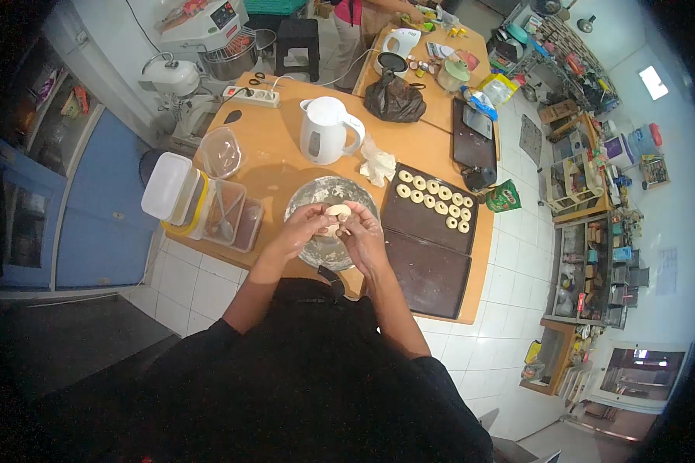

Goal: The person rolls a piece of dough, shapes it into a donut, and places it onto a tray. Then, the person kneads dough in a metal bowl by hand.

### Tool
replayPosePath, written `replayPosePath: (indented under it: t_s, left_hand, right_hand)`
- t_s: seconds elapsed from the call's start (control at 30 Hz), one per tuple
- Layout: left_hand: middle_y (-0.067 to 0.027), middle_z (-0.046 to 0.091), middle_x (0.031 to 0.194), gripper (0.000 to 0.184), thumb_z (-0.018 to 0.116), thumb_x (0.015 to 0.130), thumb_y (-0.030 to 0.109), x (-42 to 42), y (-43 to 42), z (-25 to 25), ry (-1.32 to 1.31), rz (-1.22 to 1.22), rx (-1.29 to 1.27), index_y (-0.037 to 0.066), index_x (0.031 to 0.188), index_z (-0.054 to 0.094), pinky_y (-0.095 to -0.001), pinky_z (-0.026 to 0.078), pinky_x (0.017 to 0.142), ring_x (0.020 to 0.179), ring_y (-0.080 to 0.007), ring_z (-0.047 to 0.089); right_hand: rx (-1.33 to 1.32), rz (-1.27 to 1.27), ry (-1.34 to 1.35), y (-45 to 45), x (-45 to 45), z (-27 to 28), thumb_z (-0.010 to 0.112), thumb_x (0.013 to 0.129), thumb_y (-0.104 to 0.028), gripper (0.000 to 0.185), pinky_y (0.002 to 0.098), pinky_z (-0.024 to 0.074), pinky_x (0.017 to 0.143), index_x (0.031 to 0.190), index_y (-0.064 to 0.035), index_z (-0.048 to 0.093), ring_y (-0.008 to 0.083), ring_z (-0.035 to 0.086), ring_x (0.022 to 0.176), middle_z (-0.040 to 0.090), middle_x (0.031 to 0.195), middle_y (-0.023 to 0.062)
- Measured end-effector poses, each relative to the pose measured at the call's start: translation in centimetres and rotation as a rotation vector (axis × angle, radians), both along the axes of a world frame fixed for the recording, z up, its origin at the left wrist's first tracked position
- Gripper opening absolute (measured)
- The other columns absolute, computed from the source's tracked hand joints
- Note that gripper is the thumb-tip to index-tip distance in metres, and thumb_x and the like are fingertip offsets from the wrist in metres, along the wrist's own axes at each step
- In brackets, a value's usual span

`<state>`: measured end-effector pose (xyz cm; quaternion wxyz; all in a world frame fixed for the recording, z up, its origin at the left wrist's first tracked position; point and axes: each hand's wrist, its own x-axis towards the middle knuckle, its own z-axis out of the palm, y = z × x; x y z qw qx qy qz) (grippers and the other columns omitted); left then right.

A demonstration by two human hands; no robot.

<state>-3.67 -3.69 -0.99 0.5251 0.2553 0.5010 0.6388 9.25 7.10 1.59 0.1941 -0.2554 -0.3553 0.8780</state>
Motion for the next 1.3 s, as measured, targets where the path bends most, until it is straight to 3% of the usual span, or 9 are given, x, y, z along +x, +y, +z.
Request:
replayPosePath:
  t_s: [0.3, 0.43, 0.53, 0.6, 0.7, 0.83, 0.97, 1.13, 1.3]
  left_hand:
    - [-0.0016, 0.064, 0.097, 0.019, 0.061, 0.093, 0.021, 0.6, 0.3, -0.6, -0.325, 0.026, 0.184, 0.007, 0.105, 0.06, -0.031, 0.05, 0.08, 0.09, -0.0109, 0.06]
    - [-0.0021, 0.064, 0.098, 0.016, 0.061, 0.092, 0.02, 0.8, 0.2, 0.4, -0.305, 0.09, 0.068, 0.006, 0.101, 0.06, -0.0299, 0.05, 0.08, 0.089, -0.0111, 0.06]
    - [-0.0006, 0.061, 0.089, 0.011, 0.064, 0.088, 0.01, 0.7, 0.2, 0.7, -0.171, 0.072, 0.051, 0.003, 0.097, 0.062, -0.0235, 0.046, 0.071, 0.079, -0.0068, 0.056]
    - [0.0011, 0.058, 0.086, 0.01, 0.064, 0.087, 0.005, 0.9, 0.4, 0.0, 0.032, 0.127, 0.059, 0.003, 0.095, 0.06, -0.0217, 0.044, 0.069, 0.079, -0.005, 0.054]
    - [0.0016, 0.057, 0.086, 0.01, 0.064, 0.087, 0.004, 0.9, 0.6, -0.5, -0.026, 0.231, 0.102, 0.004, 0.094, 0.058, -0.021, 0.044, 0.068, 0.078, -0.0045, 0.053]
    - [0.0012, 0.057, 0.086, 0.008, 0.064, 0.086, 0.002, 1.0, 0.8, -0.6, -0.106, 0.289, 0.122, 0.004, 0.092, 0.058, -0.0211, 0.044, 0.069, 0.077, -0.0047, 0.053]
    - [-0.002, 0.059, 0.092, 0.016, 0.062, 0.087, 0.003, 0.6, 0.7, -1.2, -0.114, 0.303, 0.108, 0.005, 0.1, 0.055, -0.0242, 0.049, 0.074, 0.085, -0.0082, 0.058]
    - [-0.0054, 0.062, 0.093, 0.026, 0.061, 0.087, 0.001, 0.6, 0.5, 0.2, -0.185, 0.179, 0.141, 0.005, 0.11, 0.05, -0.0254, 0.05, 0.075, 0.085, -0.0114, 0.061]
    - [-0.0072, 0.062, 0.098, 0.029, 0.061, 0.088, 0.001, 0.4, 0.5, 0.1, -0.284, 0.265, 0.137, 0.006, 0.115, 0.05, -0.028, 0.051, 0.078, 0.089, -0.0132, 0.061]
  right_hand:
    - [0.081, 0.157, 0.008, 0.4, 0.1, 0.4, 0.062, 0.09, -0.004, 0.022, 0.0262, 0.0496, 0.071, 0.109, -0.0095, 0.054, 0.0093, 0.058, 0.079, 0.064, 0.097, 0.0034]
    - [0.209, 0.073, -0.054, 0.5, -0.1, -0.4, 0.062, 0.089, -0.001, 0.022, 0.027, 0.0487, 0.071, 0.107, -0.009, 0.053, 0.0134, 0.062, 0.086, 0.065, 0.096, 0.0042]
    - [0.143, 0.02, -0.017, 0.7, 0.2, -0.4, 0.062, 0.09, -0.006, 0.025, 0.0306, 0.0501, 0.078, 0.112, -0.0119, 0.052, 0.0136, 0.062, 0.092, 0.064, 0.103, 0.0037]
    - [-0.098, 0.027, 0.044, 0.9, 0.2, 0.1, 0.062, 0.091, -0.008, 0.024, 0.0315, 0.0501, 0.079, 0.113, -0.014, 0.052, 0.0139, 0.061, 0.097, 0.064, 0.106, 0.0035]
    - [-0.151, 0.107, 0.056, 0.6, 0.3, 0.6, 0.06, 0.092, -0.009, 0.024, 0.0305, 0.0496, 0.08, 0.114, -0.0154, 0.052, 0.013, 0.06, 0.099, 0.064, 0.108, 0.0029]
    - [0.089, 0.088, -0.061, 0.1, 0.0, -1.1, 0.059, 0.092, -0.006, 0.026, 0.0291, 0.0483, 0.077, 0.116, -0.0142, 0.051, 0.0111, 0.061, 0.093, 0.065, 0.104, 0.0015]
    - [0.199, 0.007, -0.122, -0.1, -0.3, -1.7, 0.062, 0.09, -0.004, 0.029, 0.0303, 0.048, 0.075, 0.116, -0.0131, 0.052, 0.0119, 0.06, 0.095, 0.065, 0.099, 0.0016]
    - [-0.053, 0.031, -0.018, 0.1, -0.3, -0.4, 0.06, 0.092, -0.009, 0.027, 0.0286, 0.0463, 0.077, 0.116, -0.0163, 0.05, 0.0121, 0.06, 0.092, 0.064, 0.105, 0.0013]
    - [-0.058, 0.109, -0.014, -0.3, -0.6, -0.4, 0.06, 0.092, -0.011, 0.027, 0.0296, 0.0452, 0.078, 0.116, -0.0176, 0.05, 0.0124, 0.059, 0.095, 0.063, 0.105, -0.0002]
